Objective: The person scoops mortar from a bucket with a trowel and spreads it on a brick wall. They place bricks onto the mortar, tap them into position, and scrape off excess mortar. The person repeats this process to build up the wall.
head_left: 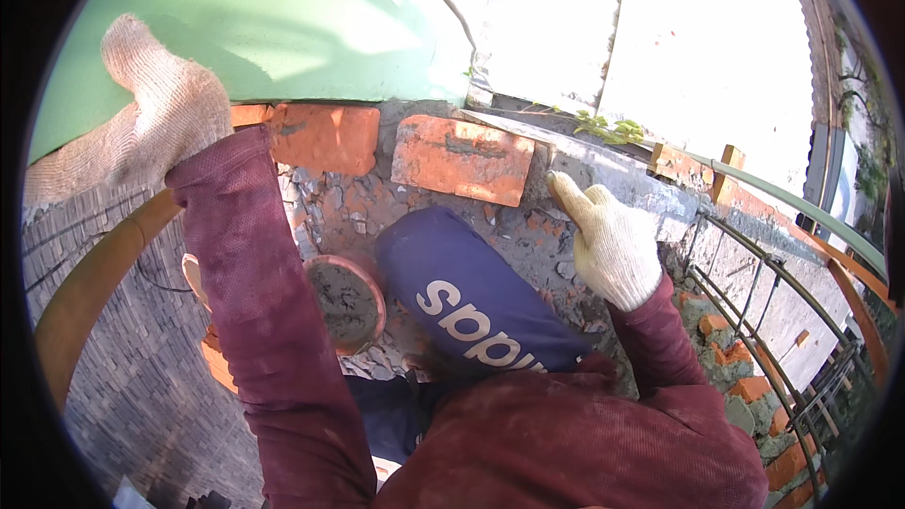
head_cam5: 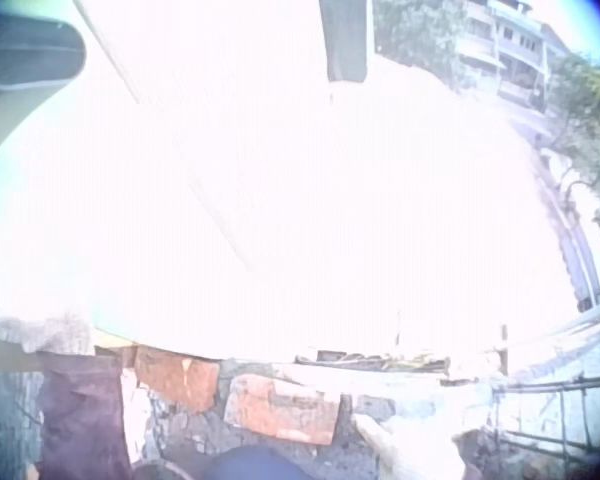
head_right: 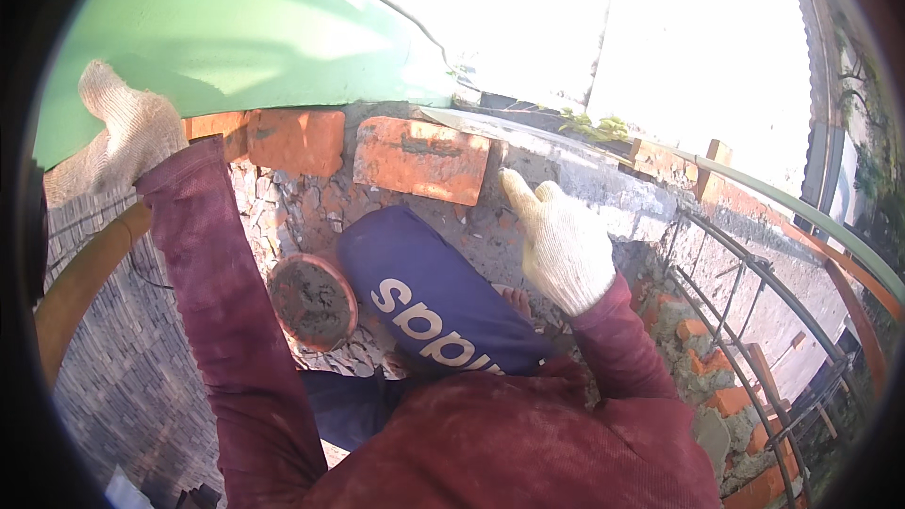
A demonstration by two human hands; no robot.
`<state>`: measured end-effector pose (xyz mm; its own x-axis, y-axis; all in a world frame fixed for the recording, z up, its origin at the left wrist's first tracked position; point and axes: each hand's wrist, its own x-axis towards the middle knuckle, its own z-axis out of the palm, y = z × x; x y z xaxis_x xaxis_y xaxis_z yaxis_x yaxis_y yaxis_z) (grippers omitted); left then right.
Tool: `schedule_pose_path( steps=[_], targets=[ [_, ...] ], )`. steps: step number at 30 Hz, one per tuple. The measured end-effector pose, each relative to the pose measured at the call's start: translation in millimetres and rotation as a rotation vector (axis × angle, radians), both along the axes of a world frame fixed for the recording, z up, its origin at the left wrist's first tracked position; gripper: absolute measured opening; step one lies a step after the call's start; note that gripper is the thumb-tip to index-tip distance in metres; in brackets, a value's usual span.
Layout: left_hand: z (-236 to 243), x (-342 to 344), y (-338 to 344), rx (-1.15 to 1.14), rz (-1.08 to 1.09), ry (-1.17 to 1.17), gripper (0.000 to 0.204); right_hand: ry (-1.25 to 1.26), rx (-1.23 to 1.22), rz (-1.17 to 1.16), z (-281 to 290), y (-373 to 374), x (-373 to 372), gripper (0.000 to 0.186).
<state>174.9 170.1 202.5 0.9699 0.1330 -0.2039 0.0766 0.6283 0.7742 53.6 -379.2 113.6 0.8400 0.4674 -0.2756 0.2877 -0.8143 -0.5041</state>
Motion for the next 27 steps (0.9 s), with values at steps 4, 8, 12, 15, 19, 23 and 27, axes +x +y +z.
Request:
schedule_pose_path(
  steps=[4,8,12,15,19,23,27],
  targets=[
    [10.5,-19.9,-3.7,0.496,0.187,0.194,0.072,0.052,0.037,-0.069,29.8,-5.7,-11.0,0.069],
    [8.3,-57.1,36.3,0.423,-0.566,-0.081,0.08,0.127,0.156,-0.173,62.0,-29.0,-1.0,0.067],
    [-9.5,-64.4,63.3,0.457,-0.4,-0.117,0.081,-0.03,0.236,-0.129,28.2,-24.5,32.8,0.064],
    [-16.1,-57.1,50.1,0.451,-0.237,-0.199,0.079,-0.162,0.291,0.032,-24.4,0.0,64.6,0.062],
    [-6.6,-55.1,22.3,0.454,-0.136,-0.251,0.078,-0.035,0.318,0.155,-36.3,21.1,71.8,0.062],
    [3.2,-59.1,16.7,0.447,-0.07,-0.29,0.076,0.063,0.175,0.164,8.2,16.5,46.1,0.064],
    [8.8,-61.1,18.3,0.429,-0.021,-0.338,0.074,0.238,0.148,0.063,38.3,-3.4,24.7,0.068]
  ],
)
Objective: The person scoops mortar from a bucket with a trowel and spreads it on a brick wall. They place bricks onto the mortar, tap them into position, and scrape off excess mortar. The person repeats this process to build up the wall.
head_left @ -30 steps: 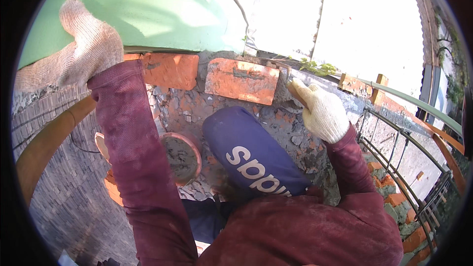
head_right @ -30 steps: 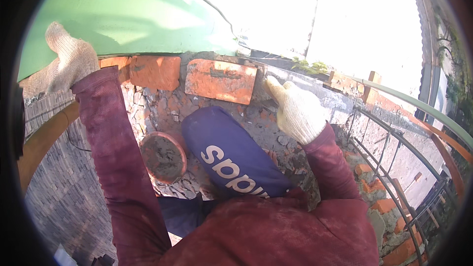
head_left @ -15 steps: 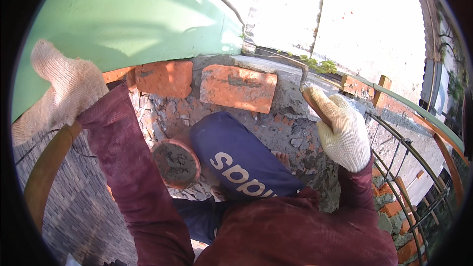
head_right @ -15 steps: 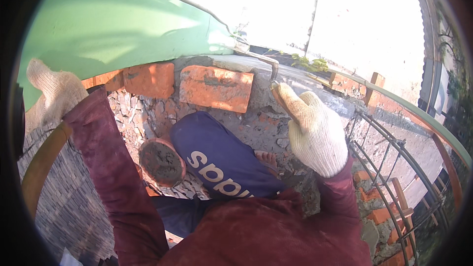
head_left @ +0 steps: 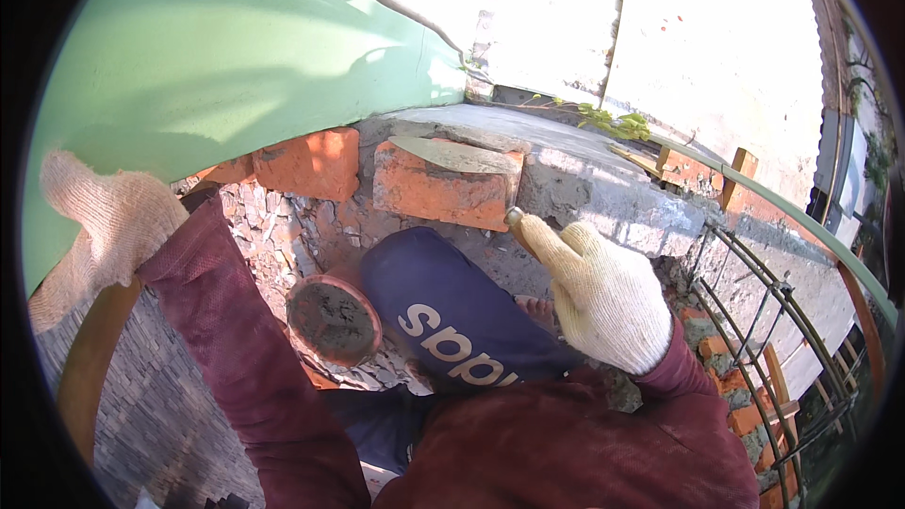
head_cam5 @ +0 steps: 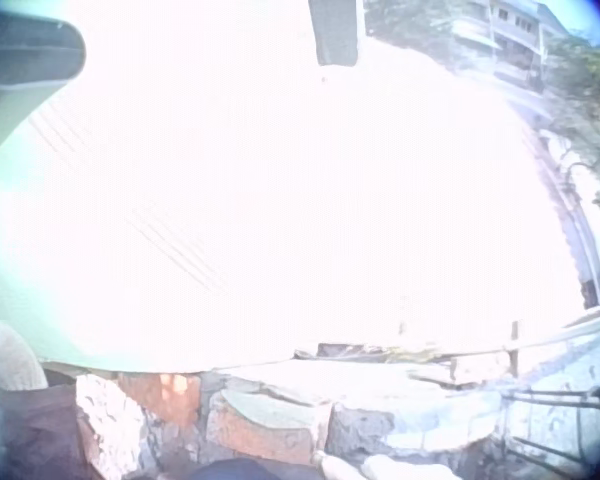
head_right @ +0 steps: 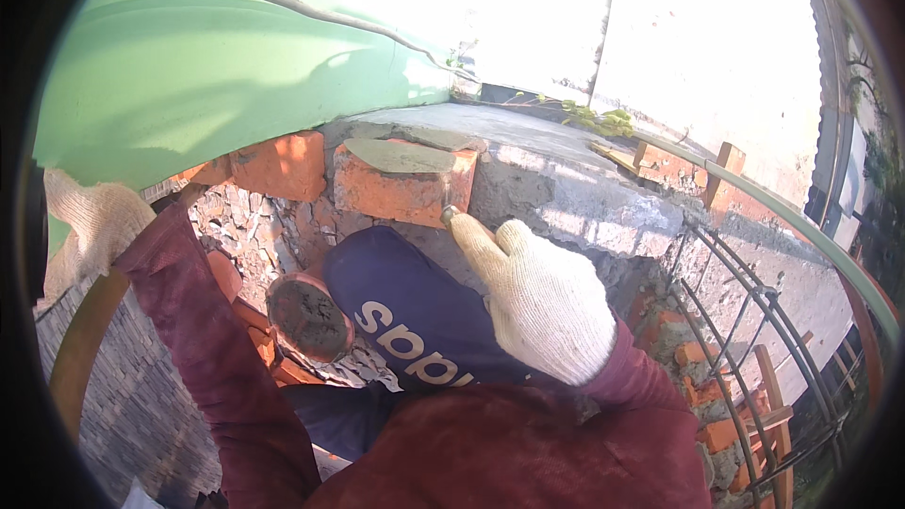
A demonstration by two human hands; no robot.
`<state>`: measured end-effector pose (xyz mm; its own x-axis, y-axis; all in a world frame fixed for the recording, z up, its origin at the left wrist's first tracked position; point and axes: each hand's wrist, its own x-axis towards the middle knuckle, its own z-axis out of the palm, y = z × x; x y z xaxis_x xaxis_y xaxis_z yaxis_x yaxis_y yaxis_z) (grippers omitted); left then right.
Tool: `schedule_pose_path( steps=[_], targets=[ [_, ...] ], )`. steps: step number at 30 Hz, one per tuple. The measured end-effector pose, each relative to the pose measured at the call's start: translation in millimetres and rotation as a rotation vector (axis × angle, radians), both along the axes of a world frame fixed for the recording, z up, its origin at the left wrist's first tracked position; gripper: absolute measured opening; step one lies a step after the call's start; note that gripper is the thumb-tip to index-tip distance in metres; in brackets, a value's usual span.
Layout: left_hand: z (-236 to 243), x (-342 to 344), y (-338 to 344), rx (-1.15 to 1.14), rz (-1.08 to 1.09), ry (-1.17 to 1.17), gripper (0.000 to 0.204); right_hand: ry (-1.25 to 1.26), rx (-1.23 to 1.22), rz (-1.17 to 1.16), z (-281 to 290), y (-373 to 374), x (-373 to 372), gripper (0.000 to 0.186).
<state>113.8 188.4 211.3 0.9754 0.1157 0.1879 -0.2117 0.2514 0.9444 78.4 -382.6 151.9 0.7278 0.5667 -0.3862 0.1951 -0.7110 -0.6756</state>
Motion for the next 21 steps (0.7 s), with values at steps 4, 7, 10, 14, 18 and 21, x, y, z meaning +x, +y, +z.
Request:
schedule_pose_path(
  steps=[4,7,10,14,18,21],
  targets=[
    [8.1,-1.3,-5.2,-0.02,0.016,-0.044,0.073,0.081,0.094,-0.192,-5.3,-38.2,10.2,0.075],
    [10.6,-0.3,-8.6,-0.016,0.025,-0.048,0.071,0.002,0.201,-0.21,-50.9,-56.2,46.3,0.059],
    [8.6,1.6,-10.4,-0.022,0.026,-0.06,0.07,0.007,-0.04,-0.179,-110.1,-57.6,91.2,0.039],
    [3.8,1.4,-14.0,-0.006,0.037,-0.051,0.068,-0.159,-0.133,-0.031,-173.1,-24.0,123.6,0.032],
    [2.6,2.6,-17.5,0.003,0.024,-0.052,0.067,-0.332,-0.029,0.141,-212.4,11.2,141.8,0.031],
    [3.4,4.5,-17.4,-0.007,0.02,-0.055,0.065,-0.276,0.096,0.217,-225.6,7.7,142.8,0.033]
  ],
)
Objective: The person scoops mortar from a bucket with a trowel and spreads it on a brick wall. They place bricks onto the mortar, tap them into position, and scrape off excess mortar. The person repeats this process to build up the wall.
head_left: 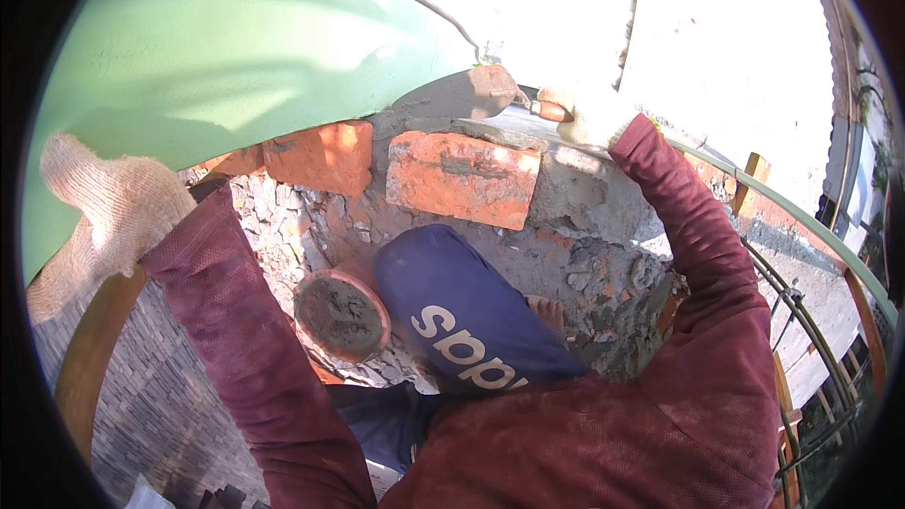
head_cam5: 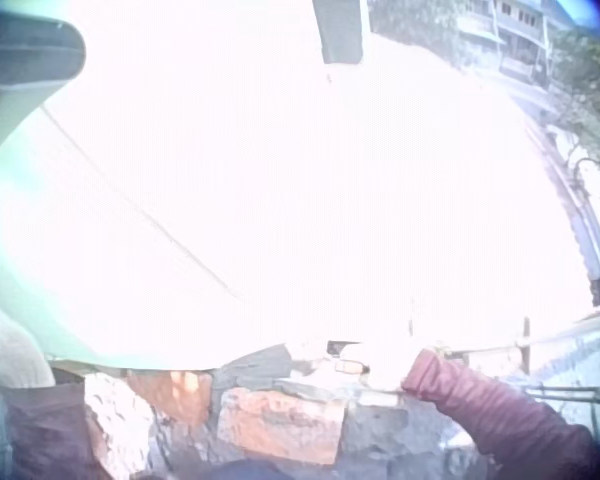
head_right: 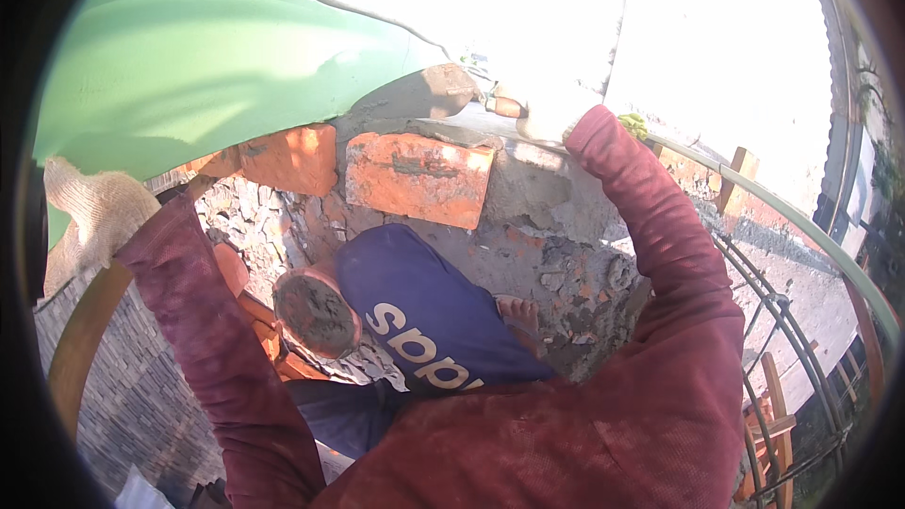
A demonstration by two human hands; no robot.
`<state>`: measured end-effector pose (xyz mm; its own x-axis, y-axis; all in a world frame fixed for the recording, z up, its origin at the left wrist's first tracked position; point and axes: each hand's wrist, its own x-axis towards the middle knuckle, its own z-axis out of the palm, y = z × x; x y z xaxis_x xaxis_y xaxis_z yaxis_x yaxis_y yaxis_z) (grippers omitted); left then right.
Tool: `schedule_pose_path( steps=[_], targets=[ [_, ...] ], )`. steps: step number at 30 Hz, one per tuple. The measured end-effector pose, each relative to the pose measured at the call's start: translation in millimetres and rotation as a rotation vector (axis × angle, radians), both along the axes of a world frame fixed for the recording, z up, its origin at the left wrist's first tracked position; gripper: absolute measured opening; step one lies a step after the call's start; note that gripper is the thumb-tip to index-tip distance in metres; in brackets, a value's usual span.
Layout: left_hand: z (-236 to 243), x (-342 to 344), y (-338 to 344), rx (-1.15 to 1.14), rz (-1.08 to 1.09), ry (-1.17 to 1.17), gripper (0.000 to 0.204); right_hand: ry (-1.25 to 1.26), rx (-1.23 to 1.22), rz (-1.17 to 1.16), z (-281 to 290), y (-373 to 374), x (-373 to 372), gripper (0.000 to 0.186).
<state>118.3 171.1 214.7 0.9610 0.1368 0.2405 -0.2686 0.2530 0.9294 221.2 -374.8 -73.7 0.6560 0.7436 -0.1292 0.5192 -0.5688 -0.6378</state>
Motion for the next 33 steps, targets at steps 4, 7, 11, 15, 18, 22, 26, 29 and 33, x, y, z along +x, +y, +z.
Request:
schedule_pose_path(
  steps=[4,7,11,15,18,22,26,29,33],
  targets=[
    [1.0,3.1,2.9,-0.017,-0.009,-0.02,0.064,0.206,0.056,-0.017,6.1,-32.6,-9.4,0.018],
    [1.6,3.9,4.1,-0.026,-0.004,-0.026,0.062,0.154,0.078,-0.044,24.4,-51.2,-20.7,0.012],
    [2.2,5.5,3.1,-0.026,0.002,-0.026,0.061,0.203,-0.035,-0.149,53.2,-62.3,-31.5,0.011],
    [-0.3,8.5,-1.3,-0.017,0.008,-0.008,0.059,0.282,-0.097,-0.173,77.5,-75.3,-34.5,0.014],
    [-5.1,9.3,-5.6,-0.007,0.017,0.009,0.058,0.424,-0.102,-0.176,92.0,-92.0,-36.5,0.018],
    [-10.4,5.2,-9.6,-0.005,0.056,0.018,0.056,0.699,-0.066,-0.24,109.2,-115.8,-45.4,0.02],
    [-9.9,1.7,-11.3,0.006,0.085,0.025,0.055,0.786,-0.119,-0.316,137.2,-127.6,-63.7,0.028],
    [-9.5,-0.1,-14.7,0.025,0.094,0.019,0.053,0.837,-0.15,-0.409,168.3,-120.6,-78.0,0.043],
    [-11.6,-6.6,-19.7,0.062,0.115,0.015,0.052,0.494,-0.167,-0.354,202.5,-85.1,-96.7,0.05]
  ],
)
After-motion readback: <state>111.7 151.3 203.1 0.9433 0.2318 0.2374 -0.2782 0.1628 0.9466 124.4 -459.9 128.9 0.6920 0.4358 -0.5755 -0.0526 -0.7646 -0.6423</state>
